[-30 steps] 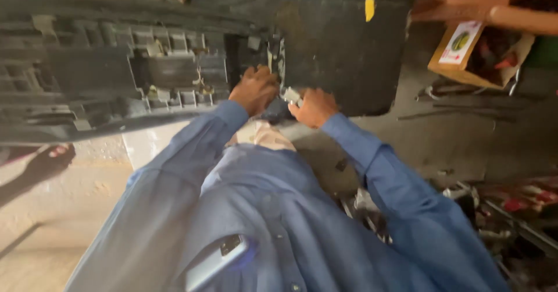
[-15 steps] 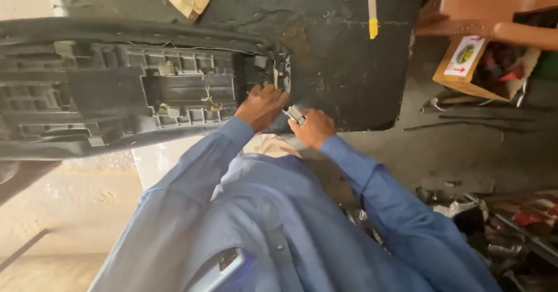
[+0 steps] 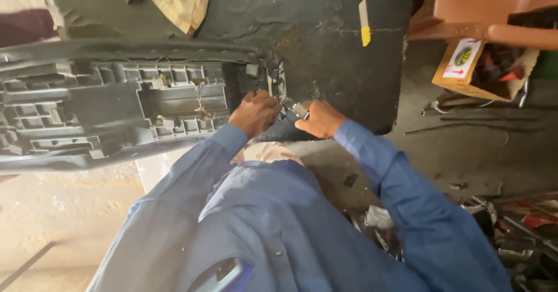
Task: The recorder is replacing the cover on a motorcycle seat using a staple gun and hand tools.
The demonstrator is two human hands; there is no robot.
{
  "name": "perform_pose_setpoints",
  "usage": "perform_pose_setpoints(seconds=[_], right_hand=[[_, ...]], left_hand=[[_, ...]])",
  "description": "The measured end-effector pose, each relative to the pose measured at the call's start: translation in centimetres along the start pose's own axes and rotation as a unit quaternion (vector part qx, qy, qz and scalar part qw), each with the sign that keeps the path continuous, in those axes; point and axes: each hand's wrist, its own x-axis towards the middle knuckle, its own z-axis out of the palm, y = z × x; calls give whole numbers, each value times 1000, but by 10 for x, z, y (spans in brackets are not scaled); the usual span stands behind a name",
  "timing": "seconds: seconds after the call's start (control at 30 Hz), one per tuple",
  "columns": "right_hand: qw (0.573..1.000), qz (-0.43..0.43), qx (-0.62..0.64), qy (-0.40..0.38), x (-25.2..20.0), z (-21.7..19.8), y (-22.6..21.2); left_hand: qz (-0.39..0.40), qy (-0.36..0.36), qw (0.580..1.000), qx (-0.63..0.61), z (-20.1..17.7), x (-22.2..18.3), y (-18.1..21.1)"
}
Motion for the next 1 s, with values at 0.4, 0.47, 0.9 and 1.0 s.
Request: perform_pose_setpoints(seconds=[0.4,0.47,0.9,1.0], right_hand=[[982,38,-165,82,13,5,-10],[994,66,-85,8,2,-5,-11],[993,106,-43,34,13,31,-5],[990,119,-33,75,-1,6,-20]], left_hand=[[0,11,999,37,11,6,-2],[2,23,1000,19,-3,6,-2],[-16,6,1000,12,16,-3,0],[-2,21,1000,18,17,6,-7]])
